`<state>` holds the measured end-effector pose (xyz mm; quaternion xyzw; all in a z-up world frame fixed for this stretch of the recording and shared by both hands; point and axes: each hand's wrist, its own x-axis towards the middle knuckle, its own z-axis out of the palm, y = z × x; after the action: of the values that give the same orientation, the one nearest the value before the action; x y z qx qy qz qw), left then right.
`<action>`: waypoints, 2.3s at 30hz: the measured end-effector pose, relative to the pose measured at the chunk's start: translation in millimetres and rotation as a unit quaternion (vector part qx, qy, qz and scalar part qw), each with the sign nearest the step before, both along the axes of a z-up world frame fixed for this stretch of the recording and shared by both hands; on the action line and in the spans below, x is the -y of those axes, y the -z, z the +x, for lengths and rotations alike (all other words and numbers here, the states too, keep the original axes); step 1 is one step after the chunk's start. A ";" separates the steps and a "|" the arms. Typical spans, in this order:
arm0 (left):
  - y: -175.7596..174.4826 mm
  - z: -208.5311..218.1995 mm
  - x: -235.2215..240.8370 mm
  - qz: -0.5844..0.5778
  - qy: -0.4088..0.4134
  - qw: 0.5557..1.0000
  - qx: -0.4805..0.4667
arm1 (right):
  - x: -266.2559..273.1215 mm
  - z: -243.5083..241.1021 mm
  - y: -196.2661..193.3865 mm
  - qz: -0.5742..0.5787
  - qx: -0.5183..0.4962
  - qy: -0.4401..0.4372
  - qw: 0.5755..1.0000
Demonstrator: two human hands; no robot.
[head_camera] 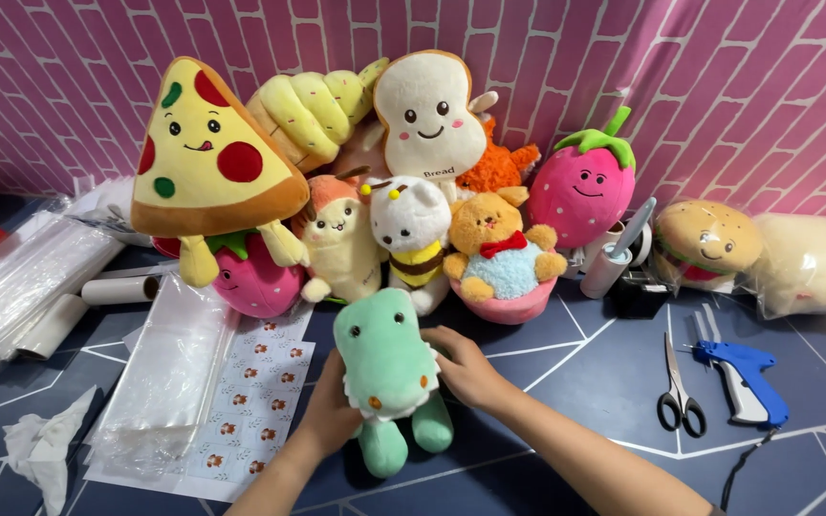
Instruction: Using a lint roller to clean dust and lint off a small green dinosaur plush toy.
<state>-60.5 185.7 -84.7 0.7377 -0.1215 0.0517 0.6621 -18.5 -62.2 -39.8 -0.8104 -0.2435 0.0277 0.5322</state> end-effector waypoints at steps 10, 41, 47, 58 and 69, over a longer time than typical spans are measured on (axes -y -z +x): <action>-23.5 -36.0 119.9 0.069 0.125 0.990 0.018 | 97.1 -107.2 0.1 0.034 -0.049 0.174 0.983; -11.2 0.2 125.9 0.055 0.150 0.984 0.078 | 298.5 -52.3 -34.5 -0.070 0.031 0.456 0.887; -18.4 3.2 124.4 0.059 0.127 0.986 0.092 | 248.9 28.9 -106.1 -0.153 0.154 0.378 0.900; -9.7 4.5 120.7 0.060 0.097 0.989 0.095 | 287.7 84.7 -119.4 -0.396 0.085 0.383 0.830; -8.4 6.3 124.2 0.052 0.087 0.991 0.090 | 288.8 -8.7 -79.1 -0.392 -0.187 0.285 0.854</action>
<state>-54.1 61.4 -76.2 0.7501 -0.2467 0.0537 0.6113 -27.2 -350.9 39.3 -0.9653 0.1339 0.1191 0.1900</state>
